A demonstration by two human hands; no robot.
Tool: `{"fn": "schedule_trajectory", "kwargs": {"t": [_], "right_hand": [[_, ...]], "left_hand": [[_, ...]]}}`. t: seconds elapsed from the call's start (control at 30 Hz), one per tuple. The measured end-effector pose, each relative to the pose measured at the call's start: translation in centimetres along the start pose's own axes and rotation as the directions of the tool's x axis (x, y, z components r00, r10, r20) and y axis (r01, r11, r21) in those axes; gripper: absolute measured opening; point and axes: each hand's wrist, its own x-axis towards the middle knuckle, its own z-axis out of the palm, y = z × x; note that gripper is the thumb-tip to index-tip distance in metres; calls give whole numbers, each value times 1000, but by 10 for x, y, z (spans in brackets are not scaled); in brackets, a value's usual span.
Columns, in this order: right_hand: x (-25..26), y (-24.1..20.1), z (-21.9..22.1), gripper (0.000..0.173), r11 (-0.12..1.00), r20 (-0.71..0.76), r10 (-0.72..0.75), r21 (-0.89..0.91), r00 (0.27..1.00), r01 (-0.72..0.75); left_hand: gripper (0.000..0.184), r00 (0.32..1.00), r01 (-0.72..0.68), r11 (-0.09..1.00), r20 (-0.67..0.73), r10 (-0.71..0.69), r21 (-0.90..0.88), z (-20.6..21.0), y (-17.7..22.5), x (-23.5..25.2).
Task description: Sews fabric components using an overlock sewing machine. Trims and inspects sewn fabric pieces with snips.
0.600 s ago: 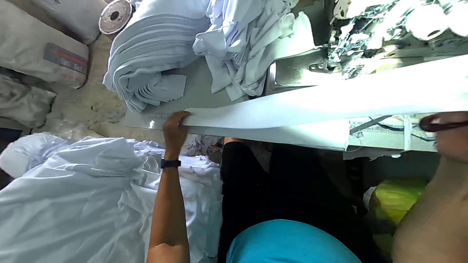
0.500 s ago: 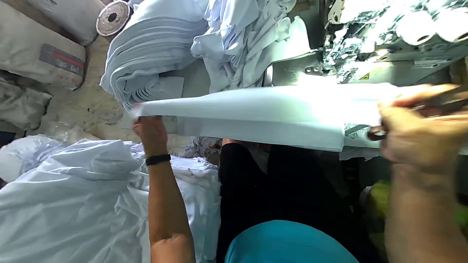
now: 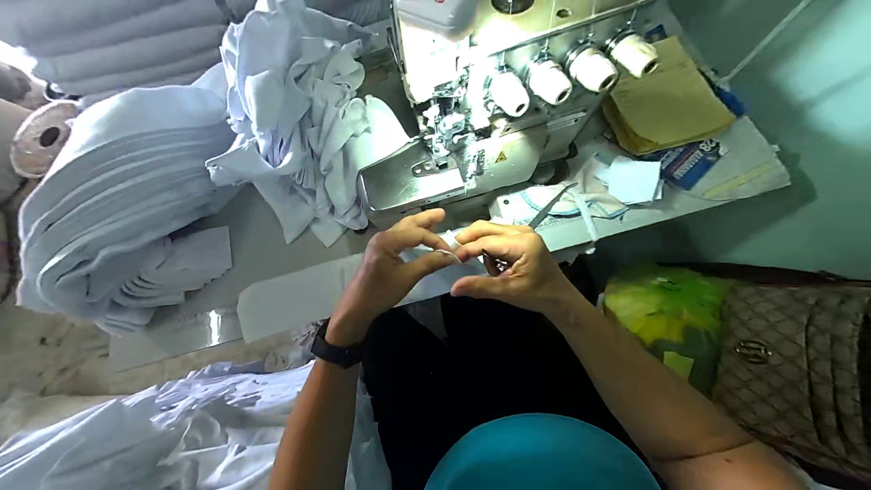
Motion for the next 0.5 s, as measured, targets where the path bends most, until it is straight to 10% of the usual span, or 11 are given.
{"fn": "schedule_trajectory", "kwargs": {"t": [0.5], "right_hand": [[-15, 0, -7, 8, 963, -123, 191, 215, 974, -162]], "left_hand": [[11, 927, 25, 990, -368, -75, -139, 9, 7, 10]]}}
